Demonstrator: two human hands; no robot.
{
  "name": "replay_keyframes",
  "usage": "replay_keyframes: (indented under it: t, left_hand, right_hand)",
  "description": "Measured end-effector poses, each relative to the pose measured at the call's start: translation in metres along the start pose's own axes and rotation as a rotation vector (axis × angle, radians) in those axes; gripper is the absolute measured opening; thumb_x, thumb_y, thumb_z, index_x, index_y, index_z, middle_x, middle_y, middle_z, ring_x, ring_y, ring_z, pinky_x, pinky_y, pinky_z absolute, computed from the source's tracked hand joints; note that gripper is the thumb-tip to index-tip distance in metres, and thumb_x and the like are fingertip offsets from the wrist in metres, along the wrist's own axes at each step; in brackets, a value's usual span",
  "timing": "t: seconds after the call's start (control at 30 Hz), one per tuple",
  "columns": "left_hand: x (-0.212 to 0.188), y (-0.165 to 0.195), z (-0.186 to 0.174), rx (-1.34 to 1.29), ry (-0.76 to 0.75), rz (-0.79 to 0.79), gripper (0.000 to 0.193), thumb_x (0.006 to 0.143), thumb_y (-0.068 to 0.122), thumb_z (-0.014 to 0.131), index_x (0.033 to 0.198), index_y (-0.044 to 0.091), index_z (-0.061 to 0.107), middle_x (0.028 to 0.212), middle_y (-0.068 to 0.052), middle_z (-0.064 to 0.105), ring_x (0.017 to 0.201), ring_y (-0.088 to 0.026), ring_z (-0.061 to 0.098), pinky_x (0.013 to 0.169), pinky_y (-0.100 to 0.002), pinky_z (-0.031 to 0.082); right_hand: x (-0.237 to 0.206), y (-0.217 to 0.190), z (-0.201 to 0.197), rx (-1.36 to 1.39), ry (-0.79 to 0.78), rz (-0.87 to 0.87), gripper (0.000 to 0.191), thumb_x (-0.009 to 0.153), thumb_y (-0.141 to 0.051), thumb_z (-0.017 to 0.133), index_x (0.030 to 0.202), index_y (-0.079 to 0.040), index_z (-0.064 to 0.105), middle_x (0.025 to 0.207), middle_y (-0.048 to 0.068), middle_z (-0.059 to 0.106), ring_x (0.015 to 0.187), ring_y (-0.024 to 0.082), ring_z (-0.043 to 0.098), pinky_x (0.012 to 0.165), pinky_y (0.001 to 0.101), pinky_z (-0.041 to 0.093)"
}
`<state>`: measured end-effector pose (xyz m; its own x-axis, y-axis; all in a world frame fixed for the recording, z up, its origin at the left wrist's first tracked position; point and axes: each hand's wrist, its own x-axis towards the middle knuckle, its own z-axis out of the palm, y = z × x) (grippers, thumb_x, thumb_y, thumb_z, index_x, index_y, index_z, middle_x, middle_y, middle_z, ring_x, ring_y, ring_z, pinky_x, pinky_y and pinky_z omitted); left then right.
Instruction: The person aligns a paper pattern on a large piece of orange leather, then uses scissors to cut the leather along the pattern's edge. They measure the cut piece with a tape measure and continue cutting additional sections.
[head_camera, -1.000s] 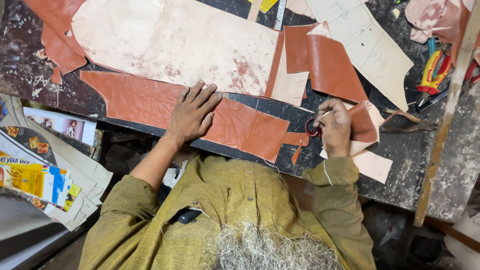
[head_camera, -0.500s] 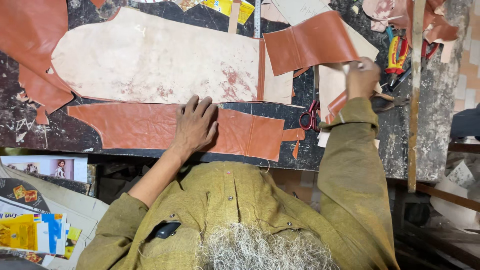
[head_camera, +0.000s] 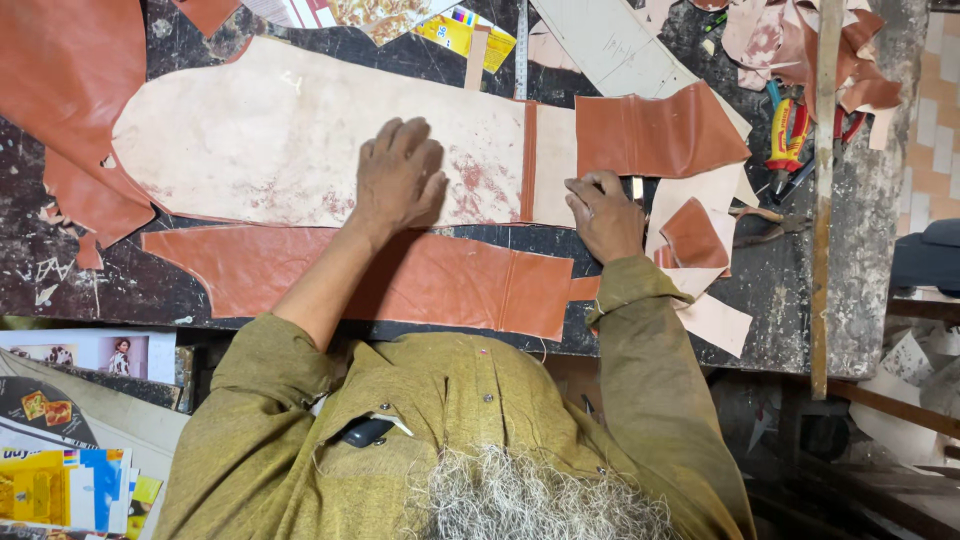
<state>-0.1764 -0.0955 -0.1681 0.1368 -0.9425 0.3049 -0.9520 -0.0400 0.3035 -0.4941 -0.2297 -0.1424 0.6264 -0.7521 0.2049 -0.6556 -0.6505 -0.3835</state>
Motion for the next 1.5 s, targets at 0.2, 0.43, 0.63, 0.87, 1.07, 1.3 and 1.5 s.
replay_keyframes:
  t: [0.2, 0.43, 0.63, 0.87, 1.07, 1.3, 1.5]
  left_hand:
    - [-0.014, -0.043, -0.018, -0.014, -0.070, -0.092, 0.061, 0.089, 0.048, 0.068, 0.139, 0.015, 0.060, 0.157, -0.016, 0.040, 0.145, -0.042, 0.032, 0.109, -0.061, 0.033]
    - [-0.066, -0.046, -0.037, 0.027, -0.233, 0.036, 0.078, 0.086, 0.066, 0.060, 0.153, 0.028, 0.050, 0.167, -0.009, 0.031, 0.152, -0.042, 0.023, 0.115, -0.066, 0.025]
    - [-0.097, -0.044, -0.040, 0.027, -0.237, 0.032, 0.068, 0.091, 0.062, 0.060, 0.151, 0.031, 0.054, 0.168, -0.005, 0.036, 0.156, -0.038, 0.026, 0.119, -0.065, 0.026]
    - [-0.084, -0.038, -0.052, -0.044, -0.278, 0.050, 0.082, 0.068, 0.055, 0.076, 0.141, 0.021, 0.059, 0.154, -0.008, 0.045, 0.142, -0.037, 0.036, 0.105, -0.072, 0.029]
    - [-0.048, -0.060, -0.100, -0.184, -0.164, -0.173, 0.044, 0.082, 0.011, 0.063, 0.122, 0.021, 0.077, 0.111, -0.008, 0.075, 0.101, -0.030, 0.071, 0.083, -0.044, 0.056]
    - [0.012, -0.099, -0.162, 0.009, -0.395, -0.246, 0.026, 0.093, 0.038, 0.074, 0.103, 0.015, 0.079, 0.086, -0.016, 0.072, 0.085, -0.038, 0.070, 0.079, -0.049, 0.054]
    - [0.023, -0.097, -0.134, 0.114, -0.506, -0.196, 0.039, 0.082, 0.049, 0.081, 0.102, 0.016, 0.080, 0.090, -0.015, 0.074, 0.089, -0.038, 0.070, 0.082, -0.051, 0.054]
  right_hand:
    - [0.025, 0.019, -0.008, -0.308, 0.134, 0.198, 0.052, 0.092, -0.032, 0.079, 0.139, -0.014, 0.068, 0.125, 0.015, 0.056, 0.098, 0.037, 0.067, 0.073, 0.0497, 0.054]
    - [-0.017, -0.013, -0.010, -0.011, -0.150, -0.065, 0.060, 0.067, -0.035, 0.091, 0.122, -0.017, 0.074, 0.141, 0.015, 0.053, 0.102, 0.034, 0.068, 0.082, 0.0434, 0.056]
    - [-0.054, -0.028, -0.001, 0.072, -0.133, 0.041, 0.027, 0.082, -0.013, 0.081, 0.108, -0.016, 0.081, 0.136, 0.009, 0.061, 0.105, 0.028, 0.070, 0.083, 0.0387, 0.057]
    - [-0.015, -0.021, -0.050, 0.547, -0.036, -0.003, 0.016, 0.095, 0.004, 0.073, 0.111, 0.001, 0.076, 0.121, 0.010, 0.072, 0.114, 0.019, 0.066, 0.099, 0.0336, 0.053]
    - [0.031, -0.016, -0.099, 0.642, 0.092, 0.054, 0.011, 0.108, -0.005, 0.071, 0.116, 0.002, 0.073, 0.105, 0.006, 0.072, 0.095, 0.011, 0.066, 0.088, 0.0242, 0.053]
    - [0.062, -0.014, -0.065, 1.072, -0.071, 0.484, 0.015, 0.103, -0.014, 0.071, 0.111, -0.002, 0.072, 0.080, -0.002, 0.065, 0.060, 0.002, 0.050, 0.049, 0.0198, 0.037]
    - [0.051, -0.005, -0.015, 0.855, -0.243, 0.566, 0.024, 0.101, -0.026, 0.068, 0.106, -0.002, 0.073, 0.071, -0.005, 0.059, 0.049, 0.002, 0.042, 0.042, 0.0218, 0.032]
